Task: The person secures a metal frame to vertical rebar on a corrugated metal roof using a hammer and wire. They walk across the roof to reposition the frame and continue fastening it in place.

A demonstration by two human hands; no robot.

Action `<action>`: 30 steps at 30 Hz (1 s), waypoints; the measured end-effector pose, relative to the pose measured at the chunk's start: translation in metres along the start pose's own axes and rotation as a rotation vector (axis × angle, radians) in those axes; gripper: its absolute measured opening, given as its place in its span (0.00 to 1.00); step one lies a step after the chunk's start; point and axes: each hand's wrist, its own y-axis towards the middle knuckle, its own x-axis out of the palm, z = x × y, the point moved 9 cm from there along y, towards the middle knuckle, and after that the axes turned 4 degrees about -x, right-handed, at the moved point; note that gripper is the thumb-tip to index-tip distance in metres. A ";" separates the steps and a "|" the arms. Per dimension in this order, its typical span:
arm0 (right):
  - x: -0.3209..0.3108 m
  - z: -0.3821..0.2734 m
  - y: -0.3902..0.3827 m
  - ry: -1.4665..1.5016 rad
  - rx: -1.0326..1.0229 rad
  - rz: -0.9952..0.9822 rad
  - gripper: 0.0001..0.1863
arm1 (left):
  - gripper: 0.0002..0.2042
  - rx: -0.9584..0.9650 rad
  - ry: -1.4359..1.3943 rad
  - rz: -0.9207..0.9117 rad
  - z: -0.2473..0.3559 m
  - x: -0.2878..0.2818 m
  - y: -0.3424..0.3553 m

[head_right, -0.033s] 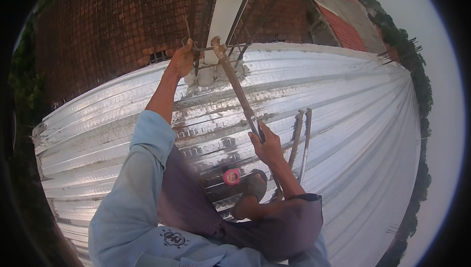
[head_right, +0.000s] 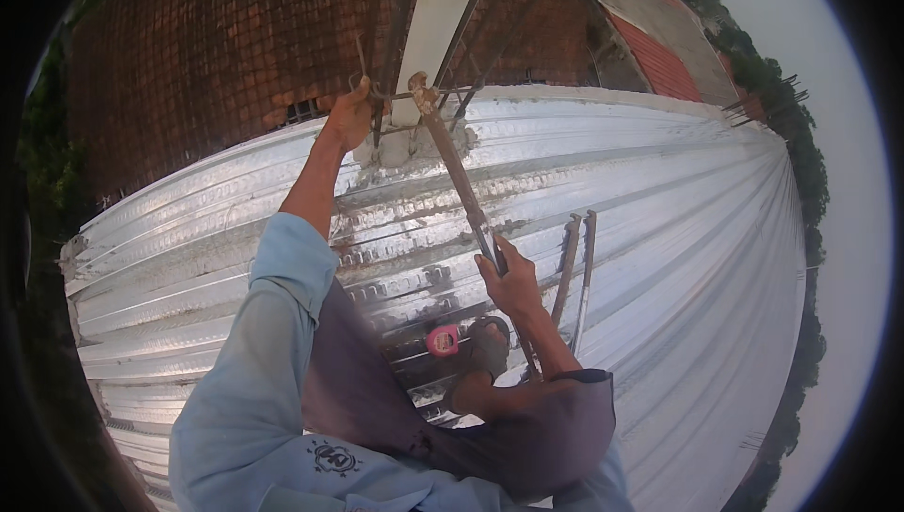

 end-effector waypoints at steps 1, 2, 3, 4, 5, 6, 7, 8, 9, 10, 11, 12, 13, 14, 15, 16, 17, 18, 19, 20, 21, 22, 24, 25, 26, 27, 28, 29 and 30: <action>0.002 0.016 0.003 -0.016 -0.082 0.087 0.28 | 0.20 0.001 0.002 0.023 0.003 0.004 0.010; 0.004 0.021 -0.001 -0.020 -0.072 0.083 0.27 | 0.20 -0.010 0.012 0.072 0.006 0.001 0.005; 0.005 0.028 -0.003 -0.026 -0.062 0.078 0.27 | 0.20 -0.023 0.028 0.079 0.009 0.001 0.001; 0.002 0.038 -0.011 -0.036 -0.034 0.077 0.26 | 0.20 -0.053 0.039 0.078 0.007 0.014 -0.004; 0.008 0.057 -0.014 -0.068 0.024 0.013 0.23 | 0.21 -0.070 0.054 0.084 0.009 0.017 -0.006; 0.008 0.072 -0.013 -0.073 0.022 0.000 0.22 | 0.21 -0.057 0.076 0.095 0.012 0.018 -0.007; 0.012 0.086 -0.017 -0.070 0.035 -0.009 0.21 | 0.22 -0.062 0.105 0.101 0.009 0.017 -0.007; 0.017 0.097 -0.017 -0.066 0.038 -0.016 0.20 | 0.22 -0.056 0.137 0.108 0.012 0.017 -0.007; 0.022 0.107 -0.021 -0.070 0.041 -0.021 0.20 | 0.22 -0.050 0.126 0.145 0.015 0.015 -0.008; 0.024 0.107 -0.021 -0.032 0.043 -0.018 0.19 | 0.22 -0.037 0.106 0.184 0.015 0.015 -0.012; 0.026 0.105 -0.022 0.006 0.045 -0.015 0.17 | 0.22 -0.024 0.085 0.222 0.015 0.016 -0.013; 0.027 0.107 -0.020 0.043 0.048 -0.013 0.16 | 0.21 -0.003 0.069 0.220 0.014 0.017 -0.008; 0.038 0.118 -0.018 0.070 0.106 -0.051 0.16 | 0.21 0.015 0.064 0.221 0.014 0.015 -0.006; 0.047 0.125 -0.016 0.087 0.130 -0.094 0.17 | 0.21 0.034 0.059 0.222 0.014 0.013 -0.004; 0.056 0.132 -0.014 0.104 0.152 -0.138 0.18 | 0.21 0.032 0.059 0.250 0.011 0.009 -0.004; 0.065 0.138 -0.011 0.123 0.171 -0.181 0.19 | 0.21 0.034 0.061 0.278 0.010 0.007 -0.004; 0.073 0.138 -0.011 0.145 0.169 -0.216 0.18 | 0.21 0.037 0.063 0.307 0.009 0.005 -0.004; 0.083 0.142 -0.010 0.180 0.159 -0.243 0.18 | 0.21 0.042 0.089 0.291 0.011 0.006 -0.001; 0.090 0.142 -0.011 0.211 0.149 -0.274 0.18 | 0.22 0.046 0.110 0.277 0.011 0.007 0.000; 0.097 0.143 -0.010 0.242 0.141 -0.305 0.19 | 0.22 0.049 0.131 0.265 0.011 0.007 0.000; 0.104 0.147 -0.016 0.269 0.183 -0.388 0.18 | 0.23 0.048 0.144 0.298 0.008 0.003 -0.003; 0.112 0.158 -0.017 0.294 0.162 -0.378 0.19 | 0.23 0.052 0.160 0.321 0.008 0.009 -0.004; 0.133 0.182 -0.026 0.346 0.122 -0.363 0.20 | 0.24 0.071 0.146 0.369 0.014 0.019 0.000; 0.126 0.174 -0.028 0.397 0.260 -0.476 0.23 | 0.24 0.088 0.117 0.402 0.019 0.018 -0.004; 0.130 0.184 -0.028 0.369 0.233 -0.491 0.24 | 0.24 0.088 0.070 0.438 0.010 0.014 -0.010; 0.139 0.197 -0.028 0.344 0.207 -0.506 0.25 | 0.23 0.082 0.092 0.406 0.010 0.017 -0.007; 0.145 0.205 -0.034 0.313 0.174 -0.542 0.27 | 0.23 0.082 0.106 0.394 0.015 0.009 -0.009; 0.141 0.215 -0.036 0.293 0.219 -0.523 0.26 | 0.23 0.076 0.108 0.375 0.012 0.003 -0.010; 0.136 0.225 -0.034 0.278 0.192 -0.477 0.27 | 0.24 0.099 0.077 0.411 0.008 0.004 -0.005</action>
